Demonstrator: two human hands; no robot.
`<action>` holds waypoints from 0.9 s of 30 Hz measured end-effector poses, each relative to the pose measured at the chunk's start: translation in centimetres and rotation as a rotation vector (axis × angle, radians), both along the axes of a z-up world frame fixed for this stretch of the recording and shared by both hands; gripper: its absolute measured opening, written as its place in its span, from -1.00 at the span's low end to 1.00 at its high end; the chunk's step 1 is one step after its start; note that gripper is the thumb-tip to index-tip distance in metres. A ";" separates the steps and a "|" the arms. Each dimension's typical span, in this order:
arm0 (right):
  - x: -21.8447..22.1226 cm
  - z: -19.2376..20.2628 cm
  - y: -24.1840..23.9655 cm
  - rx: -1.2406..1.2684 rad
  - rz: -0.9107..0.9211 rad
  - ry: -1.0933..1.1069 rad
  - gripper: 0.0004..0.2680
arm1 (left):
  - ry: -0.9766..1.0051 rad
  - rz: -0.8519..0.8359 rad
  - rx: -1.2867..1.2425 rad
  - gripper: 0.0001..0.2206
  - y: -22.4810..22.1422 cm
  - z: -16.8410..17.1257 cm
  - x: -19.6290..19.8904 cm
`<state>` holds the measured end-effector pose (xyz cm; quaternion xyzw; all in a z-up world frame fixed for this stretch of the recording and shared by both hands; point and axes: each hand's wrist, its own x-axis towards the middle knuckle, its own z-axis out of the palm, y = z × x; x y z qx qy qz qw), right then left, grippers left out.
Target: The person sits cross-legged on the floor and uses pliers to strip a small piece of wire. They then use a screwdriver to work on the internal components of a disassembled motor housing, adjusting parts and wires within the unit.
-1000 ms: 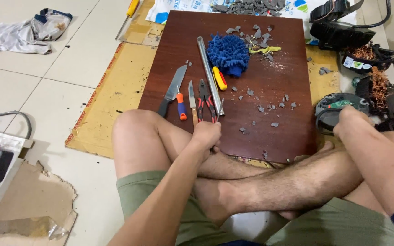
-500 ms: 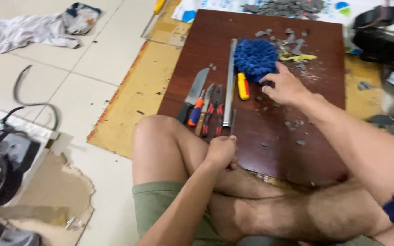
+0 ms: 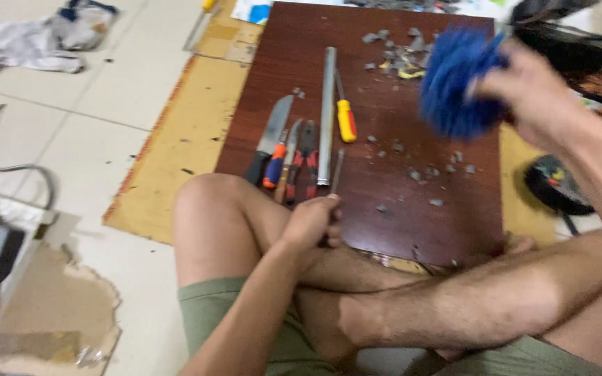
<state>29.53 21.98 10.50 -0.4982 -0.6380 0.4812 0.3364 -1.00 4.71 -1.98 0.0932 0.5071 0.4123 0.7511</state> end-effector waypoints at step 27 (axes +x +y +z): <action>0.8 -4.5 -9.0 -0.013 -0.310 -1.281 -0.40 | -0.031 -0.024 -0.010 -0.81 -0.8 2.8 -0.3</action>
